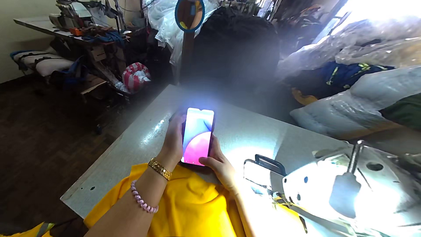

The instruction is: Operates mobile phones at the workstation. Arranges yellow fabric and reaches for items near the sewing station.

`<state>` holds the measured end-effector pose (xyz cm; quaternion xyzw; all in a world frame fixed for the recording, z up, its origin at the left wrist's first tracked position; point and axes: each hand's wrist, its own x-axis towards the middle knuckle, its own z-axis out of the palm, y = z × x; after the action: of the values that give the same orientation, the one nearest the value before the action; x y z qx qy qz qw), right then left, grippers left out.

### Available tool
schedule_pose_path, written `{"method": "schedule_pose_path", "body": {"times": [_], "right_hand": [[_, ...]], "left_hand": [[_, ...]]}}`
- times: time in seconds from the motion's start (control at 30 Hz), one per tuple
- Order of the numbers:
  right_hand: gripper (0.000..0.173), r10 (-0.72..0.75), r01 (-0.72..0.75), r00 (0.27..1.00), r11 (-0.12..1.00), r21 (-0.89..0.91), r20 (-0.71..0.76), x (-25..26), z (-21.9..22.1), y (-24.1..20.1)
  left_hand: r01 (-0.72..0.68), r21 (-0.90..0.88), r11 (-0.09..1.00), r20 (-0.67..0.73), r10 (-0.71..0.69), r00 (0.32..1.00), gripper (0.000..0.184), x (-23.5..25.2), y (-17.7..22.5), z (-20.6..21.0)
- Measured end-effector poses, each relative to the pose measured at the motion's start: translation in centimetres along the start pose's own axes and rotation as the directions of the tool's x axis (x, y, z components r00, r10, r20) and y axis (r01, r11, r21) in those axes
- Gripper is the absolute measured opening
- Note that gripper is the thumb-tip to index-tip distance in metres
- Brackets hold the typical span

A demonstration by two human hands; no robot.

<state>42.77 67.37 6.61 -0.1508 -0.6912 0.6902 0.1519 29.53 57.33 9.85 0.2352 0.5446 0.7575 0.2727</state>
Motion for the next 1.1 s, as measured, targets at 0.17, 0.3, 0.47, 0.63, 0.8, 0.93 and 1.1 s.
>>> {"method": "schedule_pose_path", "body": {"times": [0.17,0.3,0.47,0.63,0.8,0.93,1.1], "right_hand": [[0.095,-0.002,0.002,1.000,1.000,0.000,0.002,0.05,-0.05,0.07],[0.093,-0.009,0.009,1.000,1.000,0.027,0.001,0.10,-0.04,0.19],[0.088,-0.006,0.005,1.000,0.999,0.048,0.019,0.08,-0.08,0.12],[0.087,-0.007,0.006,1.000,0.998,0.059,0.012,0.15,-0.03,0.10],[0.088,-0.011,0.010,1.000,0.997,0.083,0.014,0.11,-0.03,0.14],[0.090,-0.001,0.000,1.000,0.997,0.080,0.012,0.10,0.01,0.13],[0.089,-0.006,0.005,1.000,0.997,0.071,0.021,0.06,0.08,0.12]], "left_hand": [[0.033,-0.027,0.999,-0.011,-0.033,0.999,0.046,0.06,0.24,0.16],[0.053,-0.022,0.998,-0.008,-0.054,0.999,0.046,0.10,0.16,0.06],[0.073,-0.056,0.996,0.018,-0.072,0.997,0.045,0.07,0.30,0.08],[0.087,-0.062,0.994,0.022,-0.086,0.996,0.044,0.08,0.41,0.08],[0.089,-0.023,0.996,0.029,-0.088,0.996,0.036,0.10,0.52,0.15],[0.065,-0.048,0.997,0.035,-0.063,0.997,0.031,0.03,0.63,0.35],[0.022,-0.038,0.999,0.002,-0.022,1.000,0.031,-0.13,0.62,0.69]]}}
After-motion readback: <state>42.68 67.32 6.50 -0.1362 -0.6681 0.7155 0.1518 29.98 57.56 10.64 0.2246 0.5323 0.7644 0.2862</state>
